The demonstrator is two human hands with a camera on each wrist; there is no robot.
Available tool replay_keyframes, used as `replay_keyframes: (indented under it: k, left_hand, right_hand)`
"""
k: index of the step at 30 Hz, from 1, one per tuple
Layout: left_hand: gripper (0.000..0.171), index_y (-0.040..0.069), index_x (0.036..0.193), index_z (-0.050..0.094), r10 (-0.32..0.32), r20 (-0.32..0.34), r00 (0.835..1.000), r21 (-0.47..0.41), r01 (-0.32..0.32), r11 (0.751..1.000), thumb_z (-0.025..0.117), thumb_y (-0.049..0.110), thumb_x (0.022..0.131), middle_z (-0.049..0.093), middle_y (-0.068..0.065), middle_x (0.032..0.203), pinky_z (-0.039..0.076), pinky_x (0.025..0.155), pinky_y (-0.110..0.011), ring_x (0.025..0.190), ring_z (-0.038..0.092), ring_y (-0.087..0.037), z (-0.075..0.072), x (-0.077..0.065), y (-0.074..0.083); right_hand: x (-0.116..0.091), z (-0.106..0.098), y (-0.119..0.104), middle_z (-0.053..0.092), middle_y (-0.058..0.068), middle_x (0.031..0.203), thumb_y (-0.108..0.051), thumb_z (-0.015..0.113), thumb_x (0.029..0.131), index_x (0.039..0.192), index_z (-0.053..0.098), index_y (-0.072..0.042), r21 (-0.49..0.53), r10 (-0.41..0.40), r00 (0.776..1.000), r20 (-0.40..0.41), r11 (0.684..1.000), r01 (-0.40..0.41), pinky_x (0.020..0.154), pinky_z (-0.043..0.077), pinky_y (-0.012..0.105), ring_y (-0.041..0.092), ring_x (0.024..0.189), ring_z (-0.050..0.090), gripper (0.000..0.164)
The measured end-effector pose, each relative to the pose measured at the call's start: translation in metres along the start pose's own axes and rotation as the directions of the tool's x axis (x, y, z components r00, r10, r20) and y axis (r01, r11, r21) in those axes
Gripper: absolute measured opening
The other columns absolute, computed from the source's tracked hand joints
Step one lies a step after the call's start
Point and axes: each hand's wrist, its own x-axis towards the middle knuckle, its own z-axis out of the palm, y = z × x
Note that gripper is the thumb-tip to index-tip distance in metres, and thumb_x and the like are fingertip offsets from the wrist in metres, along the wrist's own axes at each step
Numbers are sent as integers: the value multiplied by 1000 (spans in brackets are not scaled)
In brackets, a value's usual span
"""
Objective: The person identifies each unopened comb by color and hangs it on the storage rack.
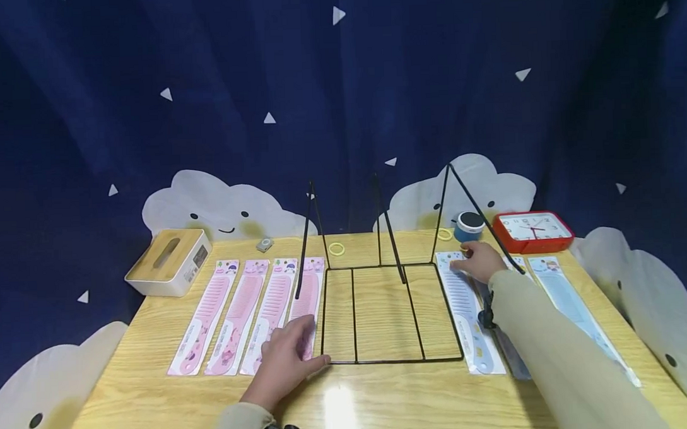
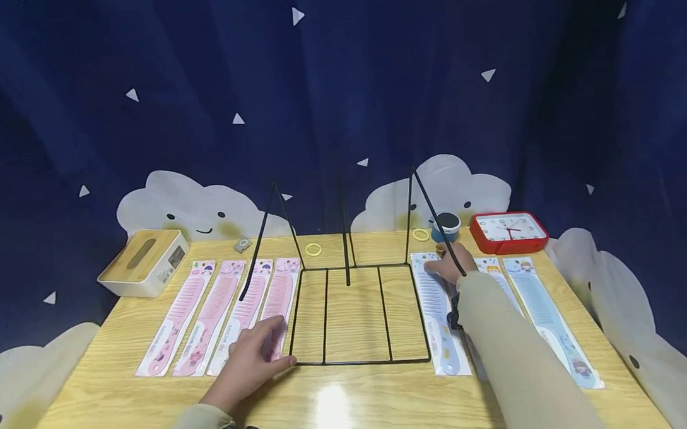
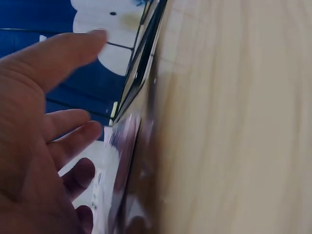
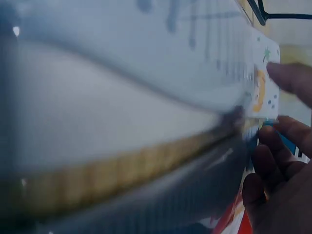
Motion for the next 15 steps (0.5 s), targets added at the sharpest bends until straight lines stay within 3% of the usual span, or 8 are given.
replay_keyframes:
  k: [5, 10, 15]
  left_hand:
    - [72, 15, 131, 63, 41, 58, 997, 20, -42, 999, 90, 39, 69, 62, -2, 134, 36, 84, -47, 110, 54, -27, 8, 2, 3]
    - [62, 14, 124, 68, 51, 69, 996, 80, -57, 995, 90, 35, 70, 62, -1, 129, 37, 83, -45, 110, 54, -26, 10, 4, 6]
    - [61, 12, 123, 68, 44, 75, 996, 105, -52, 993, 89, 34, 71, 62, -1, 128, 37, 82, -45, 110, 55, -27, 11, 7, 6]
  right_hand:
    - [3, 2, -2, 62, 24, 111, -22, 71, 89, 124, 61, 9, 4, -17, 999, -32, 1000, 18, 92, 45, 53, 36, 99, 57, 48]
    - [1, 0, -5, 61, 20, 108, -19, 69, 91, 117, 62, 4, 34, 15, 999, -45, 999, -13, 90, 45, 51, 34, 98, 55, 35]
    - [-4, -8, -3, 62, 16, 101, -20, 65, 95, 108, 62, 0, 95, -26, 995, -97, 995, 35, 78, 47, 41, 29, 91, 55, 24]
